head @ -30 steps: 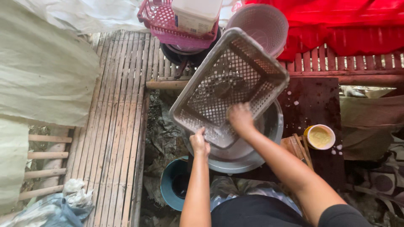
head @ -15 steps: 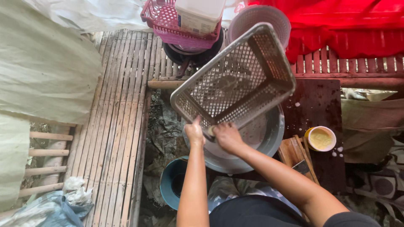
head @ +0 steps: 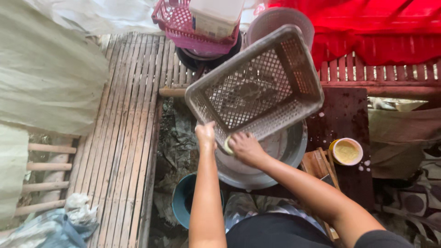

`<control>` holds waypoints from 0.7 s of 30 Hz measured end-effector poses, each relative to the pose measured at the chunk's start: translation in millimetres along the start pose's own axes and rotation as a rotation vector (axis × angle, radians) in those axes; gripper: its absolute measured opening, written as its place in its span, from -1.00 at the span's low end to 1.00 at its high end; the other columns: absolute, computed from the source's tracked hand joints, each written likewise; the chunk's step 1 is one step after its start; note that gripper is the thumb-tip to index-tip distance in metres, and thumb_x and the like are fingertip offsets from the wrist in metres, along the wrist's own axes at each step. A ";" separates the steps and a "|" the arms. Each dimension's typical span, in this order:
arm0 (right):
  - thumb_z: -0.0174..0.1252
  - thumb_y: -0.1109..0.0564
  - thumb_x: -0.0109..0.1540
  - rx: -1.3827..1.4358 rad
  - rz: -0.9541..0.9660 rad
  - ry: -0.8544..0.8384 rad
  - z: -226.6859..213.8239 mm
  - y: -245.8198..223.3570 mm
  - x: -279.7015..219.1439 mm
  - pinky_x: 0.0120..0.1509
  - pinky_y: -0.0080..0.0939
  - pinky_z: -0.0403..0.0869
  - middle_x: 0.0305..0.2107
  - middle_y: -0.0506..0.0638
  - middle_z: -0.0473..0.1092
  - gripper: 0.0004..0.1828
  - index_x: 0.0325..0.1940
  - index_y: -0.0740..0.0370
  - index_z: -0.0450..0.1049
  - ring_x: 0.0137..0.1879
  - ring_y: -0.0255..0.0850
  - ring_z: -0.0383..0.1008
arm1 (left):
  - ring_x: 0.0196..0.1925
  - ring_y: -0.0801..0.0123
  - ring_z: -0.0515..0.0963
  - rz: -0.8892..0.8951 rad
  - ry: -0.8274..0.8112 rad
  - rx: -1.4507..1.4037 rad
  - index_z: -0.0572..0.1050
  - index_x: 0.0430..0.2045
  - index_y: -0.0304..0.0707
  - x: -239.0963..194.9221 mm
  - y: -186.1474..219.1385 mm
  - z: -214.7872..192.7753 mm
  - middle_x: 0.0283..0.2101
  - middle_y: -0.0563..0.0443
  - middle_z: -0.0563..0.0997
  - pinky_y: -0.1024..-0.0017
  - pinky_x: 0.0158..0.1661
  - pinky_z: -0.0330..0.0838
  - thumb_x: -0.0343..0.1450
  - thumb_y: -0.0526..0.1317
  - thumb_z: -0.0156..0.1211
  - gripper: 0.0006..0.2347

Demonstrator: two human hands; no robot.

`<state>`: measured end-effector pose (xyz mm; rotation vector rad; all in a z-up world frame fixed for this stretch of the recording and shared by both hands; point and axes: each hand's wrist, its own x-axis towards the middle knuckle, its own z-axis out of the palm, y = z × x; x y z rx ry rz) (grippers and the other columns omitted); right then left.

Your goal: The person scrubs a red plastic basket with a pink sponge in a metal basin filled with soapy water. They then place the basket aside and pick up a grey plastic basket, scrubbing it thoroughly with the same sponge.

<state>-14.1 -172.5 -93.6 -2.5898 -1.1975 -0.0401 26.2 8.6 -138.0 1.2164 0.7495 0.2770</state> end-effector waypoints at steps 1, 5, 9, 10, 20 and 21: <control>0.12 0.11 0.13 -0.050 0.018 -0.033 -0.6 -2.8 3.2 0.10 0.11 0.37 -0.11 0.11 0.40 -0.72 -0.10 0.22 0.44 0.09 0.04 0.39 | -0.33 0.25 0.59 -0.027 0.011 0.052 0.53 -0.17 -0.64 1.3 2.1 -1.6 -0.27 -0.15 0.64 0.27 -0.25 0.50 0.27 -0.43 0.21 -0.73; 0.11 0.11 0.14 -0.050 -0.091 0.198 -10.6 -2.3 18.4 -0.02 0.00 0.41 -0.27 0.04 0.41 -0.87 -0.27 0.16 0.39 -0.05 -0.02 0.43 | -0.30 0.23 0.51 0.154 -0.225 -0.026 0.45 -0.04 -0.56 -1.1 20.7 -6.6 -0.23 -0.14 0.55 0.27 -0.24 0.45 0.32 -0.44 0.15 -0.68; 0.12 0.11 0.17 -0.003 -0.125 0.300 -25.0 -1.7 39.6 -0.06 -0.01 0.43 -0.33 0.03 0.40 -0.88 -0.25 0.16 0.39 -0.11 -0.02 0.44 | -0.12 0.28 0.56 0.464 -0.203 0.178 0.41 0.03 -0.51 -43.6 32.6 -0.7 -0.11 -0.12 0.57 0.38 -0.06 0.47 0.28 -0.45 0.14 -0.61; 0.12 0.11 0.17 0.013 -0.133 0.342 -26.1 -4.1 39.1 -0.07 -0.01 0.43 -0.33 0.03 0.40 -0.86 -0.23 0.17 0.40 -0.12 -0.02 0.44 | -0.09 0.32 0.57 0.394 -0.158 0.057 0.39 0.07 -0.48 -53.6 34.9 3.6 -0.08 -0.07 0.57 0.42 -0.04 0.47 0.27 -0.46 0.08 -0.58; 0.30 -0.03 0.14 -0.108 0.060 0.428 -16.4 85.3 -24.7 0.14 0.06 0.47 -0.14 0.10 0.39 -0.73 -0.31 0.09 0.37 0.05 0.01 0.44 | -0.26 0.22 0.62 0.149 -0.055 0.139 0.48 -0.02 -0.51 -23.6 67.3 -27.0 -0.22 -0.14 0.62 0.36 -0.21 0.51 0.15 -0.54 -0.06 -0.53; 0.29 0.02 0.14 -0.101 0.077 0.458 -16.1 89.2 -29.0 0.14 0.06 0.47 -0.14 0.09 0.40 -0.78 -0.33 0.10 0.37 0.05 0.01 0.45 | -0.26 0.22 0.62 0.133 -0.060 0.122 0.47 -0.02 -0.49 -22.1 62.8 -31.4 -0.23 -0.13 0.62 0.36 -0.21 0.51 0.14 -0.54 -0.06 -0.53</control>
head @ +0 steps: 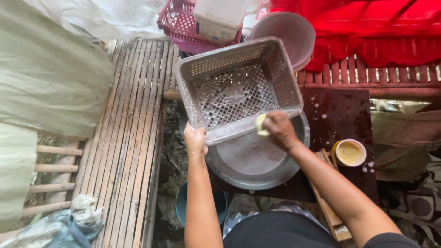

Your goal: The person scrubs a red plastic basket with a pink sponge in a metal basin filled with soapy water. They then place the basket aside and pick up a grey plastic basket, scrubbing it thoroughly with the same sponge.

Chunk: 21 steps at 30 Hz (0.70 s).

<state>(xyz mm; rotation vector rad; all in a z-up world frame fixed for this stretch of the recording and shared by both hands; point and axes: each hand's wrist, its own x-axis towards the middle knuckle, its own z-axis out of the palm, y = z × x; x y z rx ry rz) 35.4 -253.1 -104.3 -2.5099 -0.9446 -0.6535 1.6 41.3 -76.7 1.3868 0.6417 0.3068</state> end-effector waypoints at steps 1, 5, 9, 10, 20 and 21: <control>0.27 0.08 0.15 0.002 0.021 0.033 -4.6 6.5 -1.4 0.15 0.05 0.47 -0.14 0.08 0.42 -0.82 -0.35 0.10 0.38 0.06 0.01 0.46 | -0.26 0.23 0.62 -0.011 -0.007 -0.019 0.46 -0.02 -0.48 3.2 -3.3 -1.0 -0.23 -0.13 0.61 0.37 -0.21 0.52 0.13 -0.55 -0.06 -0.52; 0.23 0.10 0.40 0.199 0.105 -0.079 -1.3 -28.0 24.5 0.14 -0.06 0.49 -0.14 0.09 0.50 -0.76 -0.35 0.05 0.40 0.00 -0.11 0.55 | -0.27 0.24 0.61 -0.010 -0.029 -0.054 0.47 -0.05 -0.48 3.9 -11.6 6.1 -0.23 -0.10 0.61 0.37 -0.22 0.52 0.09 -0.55 -0.07 -0.51; 0.17 0.19 0.18 0.325 -0.156 0.091 -10.3 -107.6 49.0 0.05 0.02 0.50 -0.21 0.12 0.53 -0.89 -0.28 0.21 0.37 -0.06 -0.02 0.58 | -0.32 0.24 0.59 -0.053 -0.079 0.010 0.47 -0.04 -0.47 -4.5 -13.1 24.0 -0.27 -0.11 0.58 0.36 -0.30 0.51 0.11 -0.58 -0.04 -0.51; 0.18 0.18 0.18 0.337 -0.166 0.098 -17.0 -107.4 49.5 0.04 0.02 0.50 -0.21 0.11 0.53 -0.88 -0.27 0.19 0.37 -0.05 -0.01 0.58 | -0.33 0.25 0.59 -0.042 -0.112 -0.019 0.47 -0.04 -0.49 -4.8 -9.0 23.6 -0.27 -0.11 0.59 0.38 -0.31 0.51 0.11 -0.59 -0.07 -0.52; 0.24 0.12 0.22 0.191 0.069 -0.179 -12.5 -23.7 -4.7 -0.09 -0.07 0.50 -0.29 0.09 0.46 -0.79 -0.11 0.23 0.47 -0.15 -0.05 0.51 | -0.42 0.32 0.46 0.008 -0.130 0.192 0.41 0.21 -0.33 -21.2 122.4 -16.2 -0.19 -0.18 0.61 0.38 -0.44 0.35 0.26 -0.55 -0.04 -0.46; 0.23 0.15 0.23 0.220 0.040 -0.163 -15.9 -25.9 -2.8 -0.08 -0.11 0.50 -0.28 0.09 0.45 -0.78 -0.06 0.24 0.49 -0.16 -0.06 0.50 | -0.30 0.35 0.51 0.087 -0.151 0.141 0.37 0.22 -0.38 -23.8 129.3 -15.3 -0.11 -0.18 0.59 0.39 -0.29 0.40 0.27 -0.51 -0.02 -0.47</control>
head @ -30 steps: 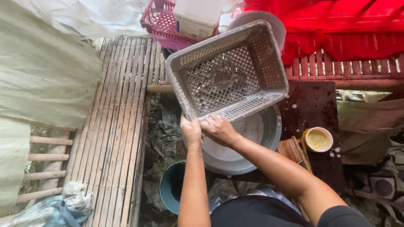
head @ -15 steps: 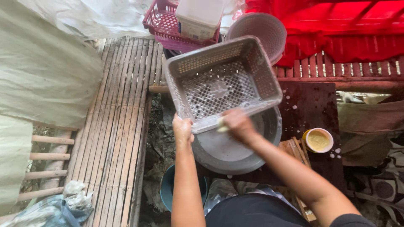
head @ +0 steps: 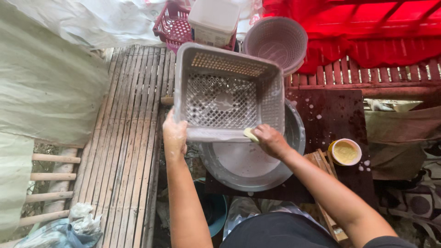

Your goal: The person scrubs a red plastic basket with a pink sponge in a metal basin filled with soapy water. They then place the basket aside and pick up a grey plastic basket, scrubbing it thoroughly with the same sponge.

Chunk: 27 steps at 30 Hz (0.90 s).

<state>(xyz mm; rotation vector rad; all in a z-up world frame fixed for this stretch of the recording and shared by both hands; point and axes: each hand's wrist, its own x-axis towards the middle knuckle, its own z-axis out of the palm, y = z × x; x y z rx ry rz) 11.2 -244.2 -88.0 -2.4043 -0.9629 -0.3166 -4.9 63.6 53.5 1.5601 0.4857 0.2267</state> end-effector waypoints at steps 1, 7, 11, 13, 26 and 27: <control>0.24 0.14 0.20 0.035 -0.020 0.054 -6.0 -3.9 2.1 -0.09 -0.10 0.50 -0.31 0.09 0.43 -0.76 -0.07 0.23 0.49 -0.17 -0.04 0.49 | -0.17 0.37 0.56 0.084 -0.014 -0.046 0.33 0.24 -0.43 -1.1 4.8 0.5 -0.03 -0.19 0.58 0.40 -0.15 0.46 0.28 -0.46 -0.01 -0.47; 0.37 0.08 0.20 0.249 0.054 0.298 -43.2 -13.2 20.2 -0.26 -0.14 0.45 -0.42 0.03 0.40 -0.78 -0.24 0.21 0.48 -0.33 -0.15 0.43 | 0.46 0.09 0.19 0.447 0.091 -0.209 0.09 0.45 -0.53 -2.3 -14.3 7.6 0.41 -0.37 0.20 0.15 0.46 0.06 0.59 0.26 -0.36 -0.26; 0.27 0.14 0.27 1.000 0.334 0.397 -21.3 22.1 6.4 -0.28 -0.30 0.40 -0.40 -0.10 0.43 -0.85 -0.19 0.26 0.50 -0.31 -0.34 0.40 | 0.55 0.10 -0.05 0.113 0.111 -0.371 -0.08 0.48 -0.23 11.8 -57.0 26.8 0.53 -0.16 -0.04 0.07 0.35 -0.27 0.42 0.34 -0.53 -0.21; 0.19 0.04 0.37 1.256 0.543 0.412 4.7 55.8 -10.9 -0.30 -0.33 0.32 -0.44 -0.14 0.39 -0.75 -0.23 0.30 0.45 -0.32 -0.38 0.34 | 0.53 -0.08 0.17 0.003 0.048 -0.431 0.04 0.45 -0.33 9.4 -91.5 36.4 0.50 -0.33 0.16 0.02 0.46 0.02 0.48 0.36 -0.45 -0.21; -0.10 -0.29 0.37 1.311 0.829 0.185 36.4 96.6 -31.5 0.03 -0.15 0.48 -0.16 0.04 0.52 -0.38 0.08 0.32 0.46 -0.08 -0.18 0.50 | 0.51 0.03 0.16 -0.134 -0.261 -0.327 -0.09 0.47 -0.10 28.0 -182.1 17.5 0.50 -0.16 0.14 0.15 0.41 0.13 0.38 0.44 -0.31 -0.16; -0.08 -0.27 0.35 1.363 0.869 0.164 40.8 99.6 -27.2 0.00 -0.12 0.50 -0.20 0.04 0.52 -0.41 0.05 0.32 0.46 -0.12 -0.15 0.51 | 0.46 0.04 0.25 -0.142 -0.243 -0.382 -0.06 0.45 -0.05 28.8 -190.1 12.7 0.47 -0.15 0.19 0.12 0.36 0.24 0.36 0.42 -0.25 -0.18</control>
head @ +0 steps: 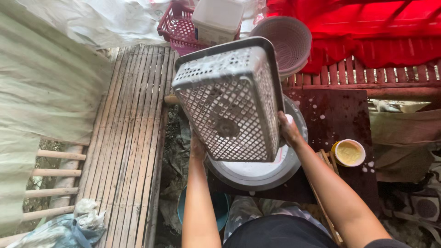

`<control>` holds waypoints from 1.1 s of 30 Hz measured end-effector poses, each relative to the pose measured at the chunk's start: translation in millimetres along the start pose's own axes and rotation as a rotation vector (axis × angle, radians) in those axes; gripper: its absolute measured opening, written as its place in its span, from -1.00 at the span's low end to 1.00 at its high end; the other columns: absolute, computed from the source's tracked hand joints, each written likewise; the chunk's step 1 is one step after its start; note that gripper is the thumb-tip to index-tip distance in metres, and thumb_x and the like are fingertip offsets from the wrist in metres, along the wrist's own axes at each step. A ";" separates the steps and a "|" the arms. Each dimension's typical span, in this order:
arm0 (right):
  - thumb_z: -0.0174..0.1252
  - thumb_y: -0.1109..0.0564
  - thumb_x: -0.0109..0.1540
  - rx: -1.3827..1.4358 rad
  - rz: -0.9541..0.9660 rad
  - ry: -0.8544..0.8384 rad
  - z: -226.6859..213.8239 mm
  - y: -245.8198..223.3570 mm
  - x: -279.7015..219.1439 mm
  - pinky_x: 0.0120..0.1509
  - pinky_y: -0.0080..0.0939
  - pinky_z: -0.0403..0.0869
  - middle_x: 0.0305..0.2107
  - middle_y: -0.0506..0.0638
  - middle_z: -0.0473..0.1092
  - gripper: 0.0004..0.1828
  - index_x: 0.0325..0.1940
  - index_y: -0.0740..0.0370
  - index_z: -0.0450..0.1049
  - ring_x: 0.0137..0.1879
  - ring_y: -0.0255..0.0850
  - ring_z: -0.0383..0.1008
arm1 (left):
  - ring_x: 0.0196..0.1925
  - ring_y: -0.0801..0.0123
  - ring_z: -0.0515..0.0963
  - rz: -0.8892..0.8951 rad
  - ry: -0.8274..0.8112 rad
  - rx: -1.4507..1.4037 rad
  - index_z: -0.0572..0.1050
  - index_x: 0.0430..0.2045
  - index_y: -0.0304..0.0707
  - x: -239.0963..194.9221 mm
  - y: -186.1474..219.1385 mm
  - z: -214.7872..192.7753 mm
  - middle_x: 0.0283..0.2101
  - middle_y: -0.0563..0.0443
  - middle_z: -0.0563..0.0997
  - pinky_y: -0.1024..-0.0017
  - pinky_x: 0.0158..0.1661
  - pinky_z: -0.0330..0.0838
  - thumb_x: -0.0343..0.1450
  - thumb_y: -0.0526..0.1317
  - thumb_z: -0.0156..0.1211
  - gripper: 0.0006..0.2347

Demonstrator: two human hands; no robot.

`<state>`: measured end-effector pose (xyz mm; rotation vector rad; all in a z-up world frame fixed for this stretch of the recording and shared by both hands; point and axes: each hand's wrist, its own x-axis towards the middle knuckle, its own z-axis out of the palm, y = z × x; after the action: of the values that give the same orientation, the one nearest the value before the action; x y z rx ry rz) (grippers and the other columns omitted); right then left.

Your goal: The person scrubs a red plastic basket with a pink sponge in a metal basin filled with soapy water. They then place the basket aside and pick up a grey plastic basket, scrubbing it thoroughly with the same sponge.

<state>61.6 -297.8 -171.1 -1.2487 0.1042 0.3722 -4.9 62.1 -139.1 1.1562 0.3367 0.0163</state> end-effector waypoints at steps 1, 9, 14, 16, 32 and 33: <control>-0.10 -0.25 0.41 -0.183 -0.104 0.025 -0.7 0.3 9.9 0.02 -0.09 0.48 -0.23 0.10 0.49 -0.44 0.01 0.32 0.47 -0.10 -0.10 0.48 | 0.41 0.04 0.33 0.002 0.011 -0.055 -0.03 0.44 -0.01 1.7 -6.0 -5.1 0.44 -0.14 0.24 0.10 0.32 0.35 0.34 0.40 -0.19 -0.20; -0.15 -0.13 0.45 -1.073 0.006 0.435 -7.1 48.4 36.1 0.13 0.26 0.32 0.00 0.41 0.33 -0.58 0.12 0.27 0.32 0.07 0.37 0.34 | -0.36 0.30 0.60 0.208 0.453 0.550 0.66 -0.18 -0.33 3.0 -37.0 -6.1 -0.40 -0.06 0.67 0.28 -0.26 0.50 0.43 0.32 -0.04 -0.39; -0.09 -0.02 0.34 -1.669 -0.126 0.316 -31.6 96.0 19.4 0.16 0.12 0.35 0.06 0.26 0.38 -0.53 0.24 0.27 0.38 0.13 0.14 0.39 | -0.37 0.21 0.54 0.291 0.466 0.577 0.63 -0.33 -0.45 -10.9 -33.6 29.3 -0.43 -0.12 0.65 0.27 -0.21 0.46 0.51 0.19 0.02 -0.46; -0.06 0.02 0.30 -2.101 -0.066 0.085 -30.7 109.6 10.3 0.19 0.05 0.36 0.09 0.20 0.40 -0.49 0.28 0.29 0.39 0.16 0.03 0.41 | -0.28 0.22 0.54 0.343 0.512 0.499 0.58 -0.22 -0.41 -5.6 -49.3 25.9 -0.32 -0.11 0.63 0.27 -0.15 0.46 0.52 0.14 0.02 -0.53; 0.09 0.05 0.28 -0.638 -0.066 0.599 -13.0 114.5 -3.8 -0.06 0.12 0.46 -0.25 0.24 0.46 -0.62 0.10 0.31 0.30 -0.14 0.14 0.53 | -0.23 0.17 0.59 0.096 0.553 -0.362 0.43 0.03 -0.50 -23.1 -28.2 35.6 -0.14 -0.18 0.55 0.18 -0.22 0.54 0.52 0.03 0.06 -0.55; 0.09 0.06 0.30 -0.635 -0.155 0.638 -4.9 103.6 -11.5 -0.08 0.12 0.46 -0.26 0.24 0.45 -0.60 0.12 0.32 0.25 -0.16 0.15 0.52 | -0.24 0.19 0.59 0.120 0.571 -0.367 0.44 0.02 -0.55 -21.4 -22.8 39.8 -0.15 -0.19 0.55 0.20 -0.22 0.55 0.52 0.03 0.07 -0.53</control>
<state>17.2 -277.5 -263.3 -1.9595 0.4570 -0.1620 -18.2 13.2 -139.9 0.7864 0.7353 0.5013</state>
